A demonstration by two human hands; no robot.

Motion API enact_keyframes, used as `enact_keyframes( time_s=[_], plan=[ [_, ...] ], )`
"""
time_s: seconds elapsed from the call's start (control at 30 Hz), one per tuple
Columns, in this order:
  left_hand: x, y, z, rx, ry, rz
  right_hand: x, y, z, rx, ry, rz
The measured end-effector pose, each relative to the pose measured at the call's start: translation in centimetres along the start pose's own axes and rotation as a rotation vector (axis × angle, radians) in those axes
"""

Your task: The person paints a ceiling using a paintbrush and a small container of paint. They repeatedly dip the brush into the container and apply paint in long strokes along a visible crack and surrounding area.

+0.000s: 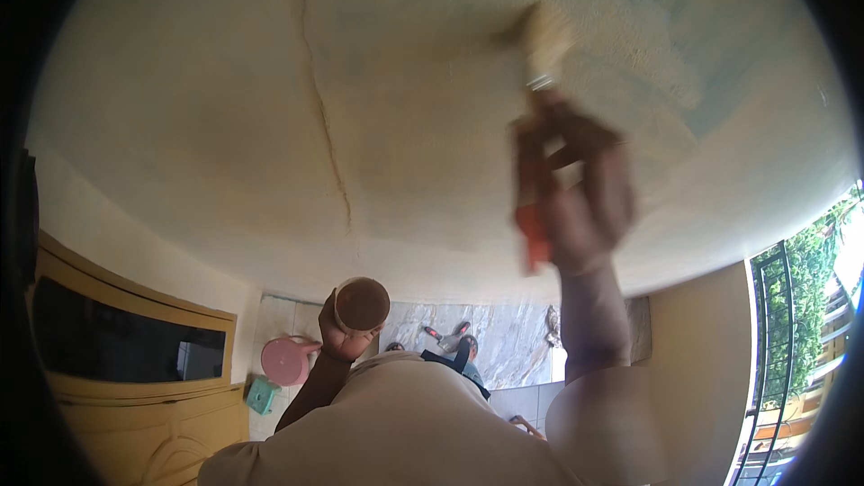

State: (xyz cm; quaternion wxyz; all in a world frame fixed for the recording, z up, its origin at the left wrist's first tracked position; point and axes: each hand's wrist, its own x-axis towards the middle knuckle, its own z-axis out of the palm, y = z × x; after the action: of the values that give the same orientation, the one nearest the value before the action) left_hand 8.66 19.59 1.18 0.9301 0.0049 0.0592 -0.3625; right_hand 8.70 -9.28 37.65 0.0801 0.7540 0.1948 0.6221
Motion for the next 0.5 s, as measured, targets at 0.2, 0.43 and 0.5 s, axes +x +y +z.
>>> enact_keyframes(
  time_s=[0.2,0.43,0.5],
  plan=[
    [0.5,0.0,1.2,0.031,0.009,0.046,-0.5,-2.4,2.3,0.583,-0.325,-0.121],
    [0.7,0.1,1.4,0.097,0.170,0.099,11.4,8.3,-4.7,0.223,0.300,0.102],
    [0.2,0.7,0.6,0.092,0.173,0.114,10.3,7.9,-3.9,0.120,0.320,-0.083]
  ],
)
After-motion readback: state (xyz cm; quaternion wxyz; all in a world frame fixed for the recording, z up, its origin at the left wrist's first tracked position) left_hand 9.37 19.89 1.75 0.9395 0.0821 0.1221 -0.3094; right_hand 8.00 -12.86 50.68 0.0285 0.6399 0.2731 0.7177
